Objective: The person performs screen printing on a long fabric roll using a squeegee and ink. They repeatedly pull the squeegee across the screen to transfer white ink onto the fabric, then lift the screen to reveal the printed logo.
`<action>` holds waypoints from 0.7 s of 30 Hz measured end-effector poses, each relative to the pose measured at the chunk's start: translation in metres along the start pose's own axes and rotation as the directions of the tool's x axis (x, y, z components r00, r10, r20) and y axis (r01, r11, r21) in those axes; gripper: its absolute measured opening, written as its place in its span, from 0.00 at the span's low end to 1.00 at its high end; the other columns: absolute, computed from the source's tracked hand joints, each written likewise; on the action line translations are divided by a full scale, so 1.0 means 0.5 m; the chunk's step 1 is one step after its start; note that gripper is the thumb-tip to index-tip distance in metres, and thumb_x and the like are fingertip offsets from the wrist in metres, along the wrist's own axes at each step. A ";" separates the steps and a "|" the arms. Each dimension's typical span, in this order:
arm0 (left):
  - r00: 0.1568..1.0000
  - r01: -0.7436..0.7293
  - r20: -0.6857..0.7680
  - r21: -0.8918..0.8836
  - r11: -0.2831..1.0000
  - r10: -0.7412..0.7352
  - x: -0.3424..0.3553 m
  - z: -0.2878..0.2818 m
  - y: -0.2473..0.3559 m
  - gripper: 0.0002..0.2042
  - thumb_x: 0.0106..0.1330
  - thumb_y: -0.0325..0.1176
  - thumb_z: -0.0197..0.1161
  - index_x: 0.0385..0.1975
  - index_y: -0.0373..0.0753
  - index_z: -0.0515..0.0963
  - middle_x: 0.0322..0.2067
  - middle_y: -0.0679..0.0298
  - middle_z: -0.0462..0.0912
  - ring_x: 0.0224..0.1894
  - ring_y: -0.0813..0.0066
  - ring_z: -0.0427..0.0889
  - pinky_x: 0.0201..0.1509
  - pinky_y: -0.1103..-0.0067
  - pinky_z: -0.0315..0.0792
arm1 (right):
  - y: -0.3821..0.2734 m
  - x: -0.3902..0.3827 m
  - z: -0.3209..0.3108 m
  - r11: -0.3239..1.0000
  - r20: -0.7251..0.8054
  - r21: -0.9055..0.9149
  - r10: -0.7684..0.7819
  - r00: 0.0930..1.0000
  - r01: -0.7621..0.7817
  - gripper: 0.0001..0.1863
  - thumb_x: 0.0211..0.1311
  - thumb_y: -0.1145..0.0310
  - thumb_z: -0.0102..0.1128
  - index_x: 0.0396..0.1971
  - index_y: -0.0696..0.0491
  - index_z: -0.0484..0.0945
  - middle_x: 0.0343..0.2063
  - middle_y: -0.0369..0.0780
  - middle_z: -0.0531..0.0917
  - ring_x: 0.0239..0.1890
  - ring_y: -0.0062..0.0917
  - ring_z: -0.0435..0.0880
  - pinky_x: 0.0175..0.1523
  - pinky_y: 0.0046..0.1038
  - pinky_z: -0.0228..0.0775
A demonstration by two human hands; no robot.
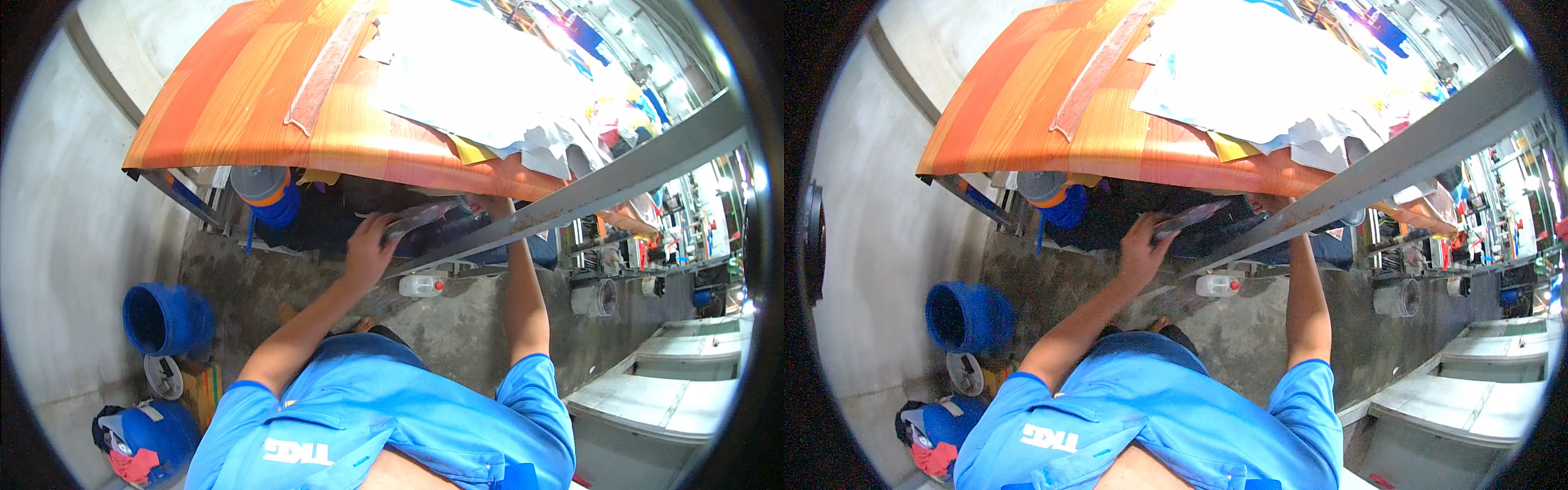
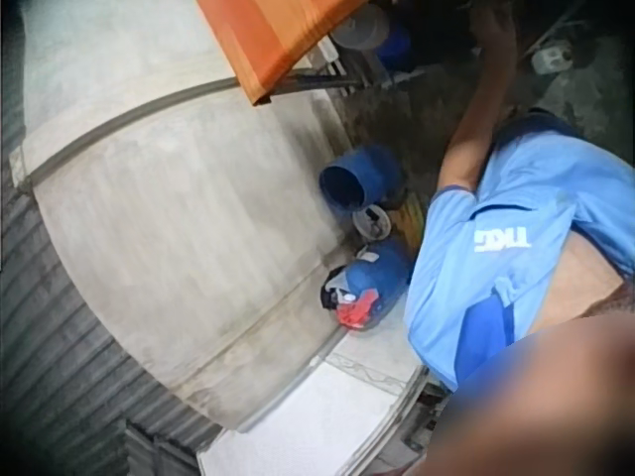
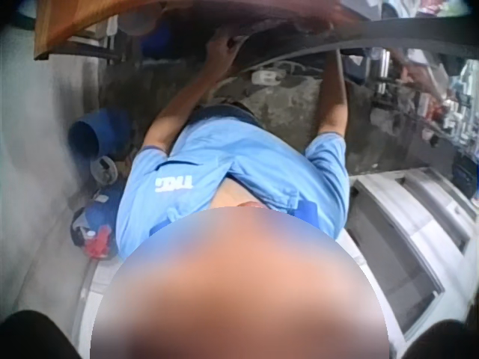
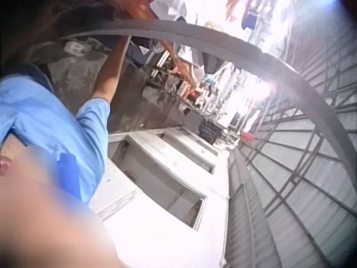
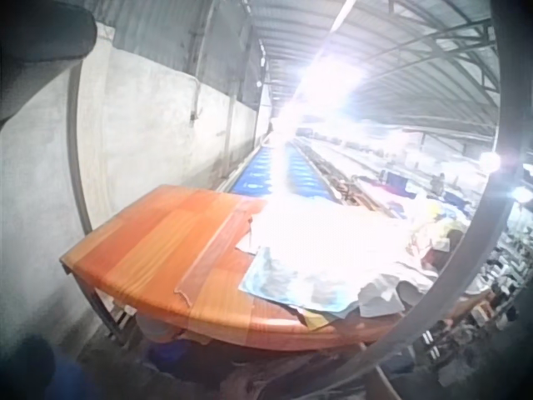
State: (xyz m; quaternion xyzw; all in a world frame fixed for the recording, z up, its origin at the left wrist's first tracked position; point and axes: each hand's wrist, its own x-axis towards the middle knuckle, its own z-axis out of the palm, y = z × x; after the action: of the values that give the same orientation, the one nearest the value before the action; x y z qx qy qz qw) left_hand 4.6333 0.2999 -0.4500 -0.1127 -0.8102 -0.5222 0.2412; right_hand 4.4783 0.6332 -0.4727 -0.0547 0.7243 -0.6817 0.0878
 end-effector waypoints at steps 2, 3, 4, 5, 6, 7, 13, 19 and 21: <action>0.999 0.044 -0.012 0.010 0.999 -0.044 -0.057 -0.093 0.010 0.18 0.57 0.23 0.69 0.49 0.37 0.80 0.45 0.53 0.83 0.46 0.50 0.84 0.50 0.65 0.79 | 0.009 -0.033 0.002 0.999 0.027 0.044 0.016 0.999 -0.017 0.21 0.68 0.62 0.64 0.54 0.61 0.82 0.35 0.37 0.88 0.34 0.21 0.85 0.44 0.24 0.78; 0.997 0.077 -0.007 0.047 0.996 -0.077 -0.099 -0.141 0.002 0.20 0.56 0.22 0.69 0.50 0.36 0.79 0.46 0.52 0.83 0.47 0.50 0.84 0.51 0.67 0.79 | 0.013 -0.055 0.006 0.999 0.049 0.048 0.023 0.999 -0.025 0.21 0.68 0.62 0.64 0.54 0.61 0.82 0.34 0.36 0.88 0.34 0.21 0.85 0.43 0.24 0.78; 0.991 0.134 -0.038 0.083 0.987 -0.131 -0.150 -0.183 -0.002 0.20 0.55 0.22 0.69 0.50 0.36 0.79 0.48 0.51 0.83 0.49 0.50 0.84 0.52 0.67 0.79 | 0.016 -0.081 0.008 1.000 0.073 0.014 0.023 0.997 -0.024 0.21 0.68 0.62 0.64 0.54 0.61 0.82 0.34 0.36 0.88 0.33 0.21 0.85 0.43 0.23 0.79; 0.981 0.186 -0.072 0.117 0.976 -0.179 -0.200 -0.216 0.004 0.21 0.54 0.21 0.70 0.50 0.36 0.80 0.49 0.50 0.83 0.50 0.50 0.84 0.54 0.67 0.78 | 0.014 -0.108 0.008 0.997 0.099 -0.078 -0.010 0.995 0.018 0.21 0.68 0.62 0.64 0.54 0.61 0.82 0.34 0.36 0.88 0.33 0.21 0.85 0.42 0.23 0.79; 0.975 0.211 -0.089 0.084 0.974 -0.203 -0.229 -0.245 0.021 0.21 0.53 0.20 0.70 0.49 0.35 0.80 0.49 0.51 0.83 0.51 0.51 0.84 0.55 0.67 0.77 | 0.007 -0.135 -0.003 0.972 0.127 -0.229 -0.032 0.991 0.061 0.21 0.68 0.62 0.63 0.54 0.61 0.82 0.36 0.38 0.88 0.36 0.21 0.85 0.45 0.24 0.78; 0.972 0.207 -0.123 0.066 0.976 -0.198 -0.254 -0.278 0.043 0.20 0.52 0.19 0.69 0.48 0.35 0.80 0.48 0.51 0.84 0.51 0.51 0.83 0.56 0.67 0.77 | -0.012 -0.156 -0.006 0.919 0.163 -0.366 -0.088 0.983 0.143 0.21 0.68 0.62 0.62 0.53 0.61 0.82 0.38 0.39 0.88 0.38 0.22 0.85 0.48 0.25 0.77; 0.818 0.485 -0.396 0.085 0.871 -0.417 -0.423 -0.366 0.040 0.16 0.58 0.21 0.69 0.47 0.32 0.79 0.45 0.55 0.85 0.50 0.63 0.84 0.54 0.73 0.75 | -0.027 -0.221 -0.029 0.812 0.240 -0.532 -0.130 0.962 0.242 0.32 0.62 0.65 0.68 0.64 0.61 0.72 0.51 0.43 0.85 0.51 0.24 0.81 0.61 0.27 0.70; 0.632 0.570 -0.561 -0.130 0.811 -0.534 -0.381 -0.434 0.078 0.14 0.65 0.28 0.70 0.48 0.33 0.78 0.43 0.62 0.83 0.48 0.75 0.79 0.57 0.77 0.71 | -0.062 -0.397 -0.058 0.831 -0.180 -0.171 0.502 0.846 -0.529 0.37 0.67 0.57 0.63 0.70 0.57 0.62 0.57 0.46 0.78 0.54 0.34 0.80 0.62 0.32 0.71; 0.632 0.481 -0.570 -0.241 0.843 -0.525 -0.373 -0.504 0.059 0.14 0.68 0.32 0.69 0.50 0.34 0.77 0.44 0.65 0.82 0.48 0.77 0.78 0.57 0.79 0.69 | -0.005 -0.513 -0.036 0.741 -0.086 -0.359 0.579 0.811 -0.568 0.31 0.69 0.59 0.63 0.65 0.59 0.66 0.52 0.46 0.80 0.50 0.33 0.82 0.58 0.31 0.74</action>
State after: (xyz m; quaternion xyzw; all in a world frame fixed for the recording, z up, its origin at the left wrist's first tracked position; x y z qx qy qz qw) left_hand 4.8749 0.0987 -0.4364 0.2863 -0.6668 -0.6022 0.3327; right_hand 4.7258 0.7017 -0.4559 0.1445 0.8188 -0.4723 0.2926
